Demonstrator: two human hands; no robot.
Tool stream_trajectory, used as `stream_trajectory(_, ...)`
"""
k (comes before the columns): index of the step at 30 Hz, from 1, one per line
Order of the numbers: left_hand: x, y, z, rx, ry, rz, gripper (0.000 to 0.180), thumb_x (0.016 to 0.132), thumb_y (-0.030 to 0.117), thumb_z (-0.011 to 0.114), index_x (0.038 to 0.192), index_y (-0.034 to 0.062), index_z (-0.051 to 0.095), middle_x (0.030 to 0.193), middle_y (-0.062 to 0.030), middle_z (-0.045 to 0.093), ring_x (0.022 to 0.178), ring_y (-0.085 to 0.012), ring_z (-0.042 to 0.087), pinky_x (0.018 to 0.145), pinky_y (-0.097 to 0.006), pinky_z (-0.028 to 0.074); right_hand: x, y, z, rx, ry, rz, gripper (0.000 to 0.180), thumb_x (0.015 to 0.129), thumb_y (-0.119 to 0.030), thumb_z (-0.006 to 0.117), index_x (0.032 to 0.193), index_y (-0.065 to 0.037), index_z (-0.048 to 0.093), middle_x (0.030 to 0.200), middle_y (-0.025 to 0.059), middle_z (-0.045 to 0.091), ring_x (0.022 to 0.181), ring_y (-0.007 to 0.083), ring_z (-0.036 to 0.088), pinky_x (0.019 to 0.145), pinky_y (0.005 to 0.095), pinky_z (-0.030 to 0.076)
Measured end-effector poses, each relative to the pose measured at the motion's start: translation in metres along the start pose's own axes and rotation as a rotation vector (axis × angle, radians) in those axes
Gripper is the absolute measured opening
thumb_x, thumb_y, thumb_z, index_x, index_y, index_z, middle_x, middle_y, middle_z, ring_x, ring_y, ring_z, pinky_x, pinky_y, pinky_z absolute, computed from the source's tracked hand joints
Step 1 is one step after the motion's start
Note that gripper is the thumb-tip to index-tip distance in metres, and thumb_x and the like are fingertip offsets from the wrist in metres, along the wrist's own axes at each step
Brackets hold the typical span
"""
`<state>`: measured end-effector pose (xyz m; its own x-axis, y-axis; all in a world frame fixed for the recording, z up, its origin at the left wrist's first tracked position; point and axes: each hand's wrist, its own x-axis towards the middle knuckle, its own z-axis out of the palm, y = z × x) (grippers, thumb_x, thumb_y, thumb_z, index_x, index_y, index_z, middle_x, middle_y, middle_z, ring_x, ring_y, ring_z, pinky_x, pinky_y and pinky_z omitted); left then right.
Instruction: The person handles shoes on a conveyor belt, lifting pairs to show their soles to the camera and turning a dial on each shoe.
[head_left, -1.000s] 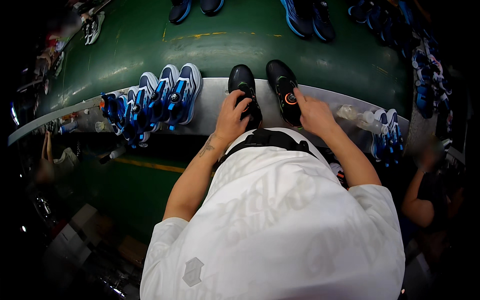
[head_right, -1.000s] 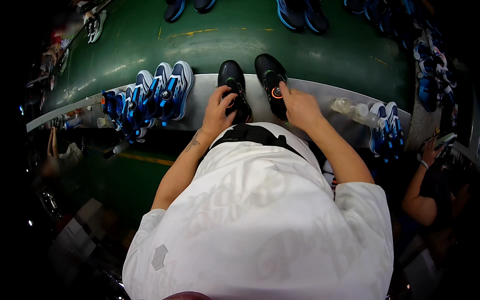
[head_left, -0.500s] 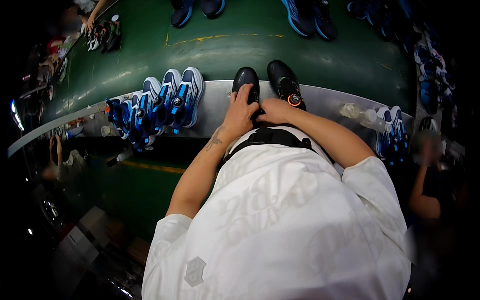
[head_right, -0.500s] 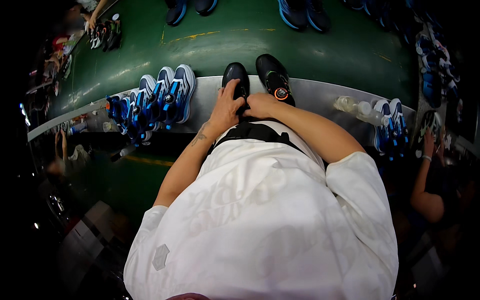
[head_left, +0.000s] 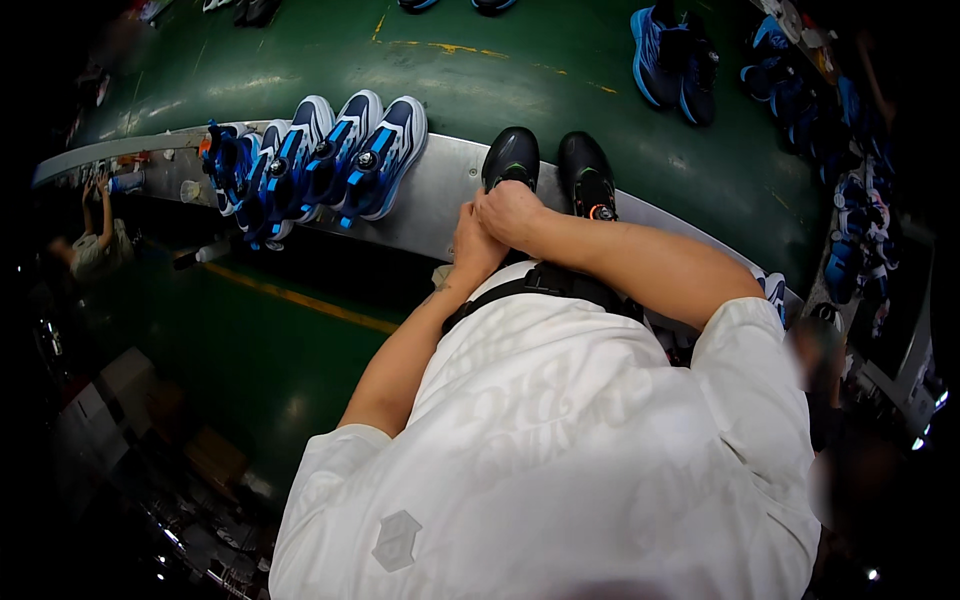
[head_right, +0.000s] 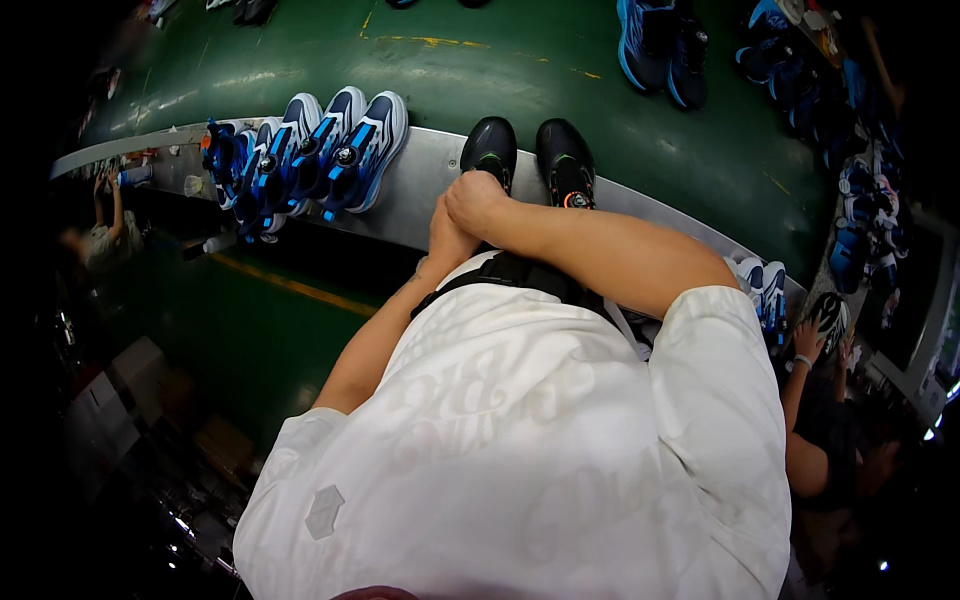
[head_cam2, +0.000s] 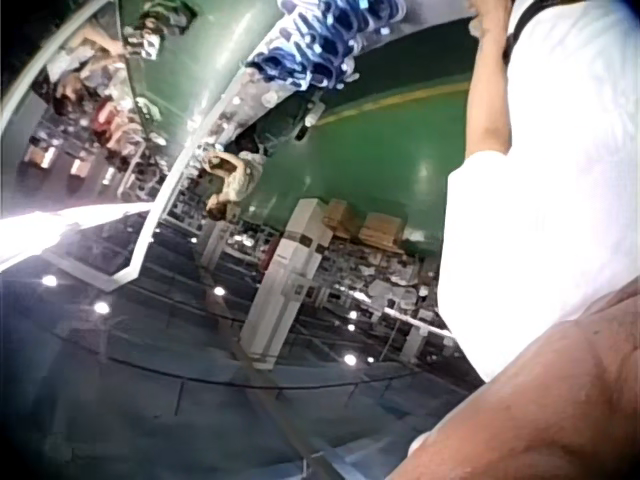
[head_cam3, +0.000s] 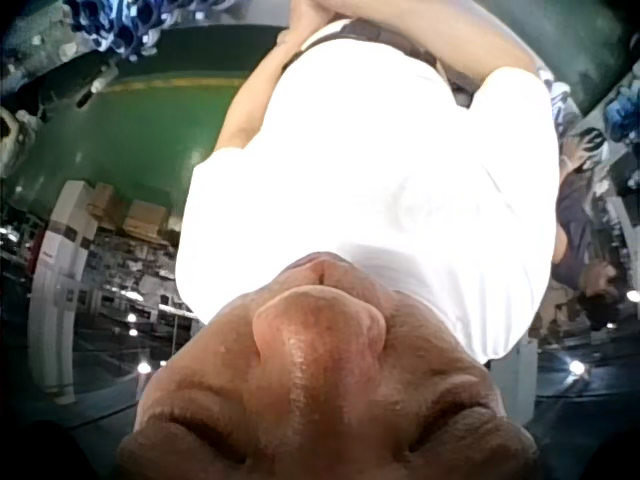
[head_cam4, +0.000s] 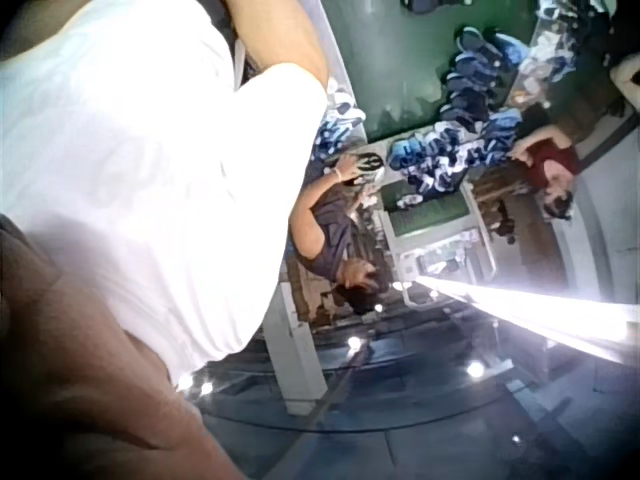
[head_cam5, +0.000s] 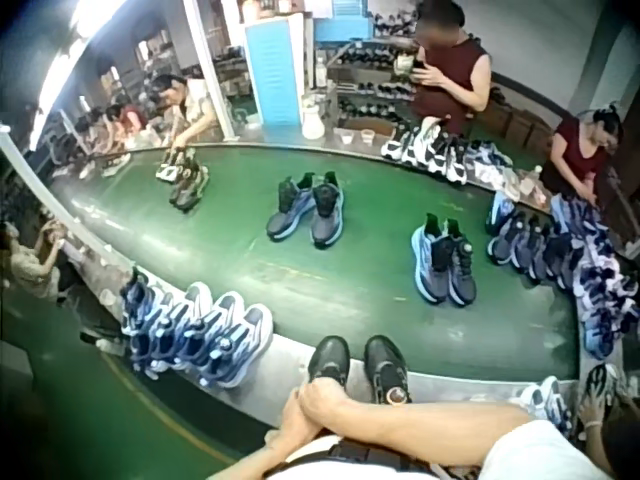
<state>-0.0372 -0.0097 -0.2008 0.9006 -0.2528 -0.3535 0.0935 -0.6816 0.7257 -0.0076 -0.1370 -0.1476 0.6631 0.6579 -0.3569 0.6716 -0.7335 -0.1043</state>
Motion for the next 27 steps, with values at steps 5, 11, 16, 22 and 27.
stream_trajectory(5, -0.006, -0.001, 0.005, -0.134, 0.106, -0.101, 0.057, 0.075, 0.010, 0.071, 0.130, 0.0033, 0.054, 0.109, -0.0225, 0.063, 0.105, -0.0435, 0.059, 0.091, -0.048, 0.048, -0.022, 0.017, -0.023, 0.404, 0.004, 0.145, 0.027, 0.088, -0.022, 0.063, 0.107, -0.003, 0.055, 0.083, 0.0177, 0.071, 0.075, 0.0332, 0.071, 0.063, 0.0445, 0.057)
stream_trajectory(11, -0.006, -0.008, 0.018, -0.070, 0.220, -0.114, 0.050, 0.071, 0.001, 0.062, 0.121, 0.0013, 0.062, 0.110, -0.0219, 0.063, 0.105, -0.0408, 0.060, 0.094, -0.045, 0.047, -0.052, 0.009, 0.018, 0.462, 0.243, 0.283, 0.048, 0.080, -0.033, 0.075, 0.105, -0.006, 0.045, 0.079, 0.0174, 0.067, 0.070, 0.0366, 0.069, 0.059, 0.0463, 0.055)
stream_trajectory(16, -0.004, -0.010, 0.011, 0.041, 0.095, -0.016, 0.057, 0.071, 0.006, 0.069, 0.126, 0.0005, 0.055, 0.121, -0.0241, 0.056, 0.112, -0.0435, 0.055, 0.096, -0.046, 0.046, -0.053, 0.013, 0.019, 0.547, 0.196, 0.318, 0.047, 0.083, -0.033, 0.073, 0.105, -0.006, 0.042, 0.086, 0.0196, 0.066, 0.077, 0.0400, 0.067, 0.066, 0.0464, 0.056)
stream_trajectory(22, -0.002, 0.007, 0.002, 0.030, 0.090, 0.184, 0.059, 0.071, 0.021, 0.080, 0.118, -0.0023, 0.052, 0.122, -0.0270, 0.051, 0.111, -0.0470, 0.053, 0.094, -0.050, 0.046, -0.086, 0.039, -0.009, 0.846, 0.147, 0.174, 0.033, 0.094, -0.028, 0.059, 0.117, -0.005, 0.051, 0.092, 0.0216, 0.066, 0.090, 0.0416, 0.064, 0.080, 0.0494, 0.051)
stream_trajectory(27, 0.003, 0.008, 0.006, 0.024, 0.080, 0.184, 0.052, 0.071, 0.015, 0.077, 0.113, -0.0031, 0.053, 0.122, -0.0269, 0.051, 0.108, -0.0476, 0.054, 0.093, -0.049, 0.047, -0.070, 0.064, -0.025, 0.548, 0.064, 0.026, 0.030, 0.089, -0.024, 0.063, 0.114, -0.008, 0.058, 0.094, 0.0137, 0.062, 0.083, 0.0357, 0.065, 0.074, 0.0464, 0.052)
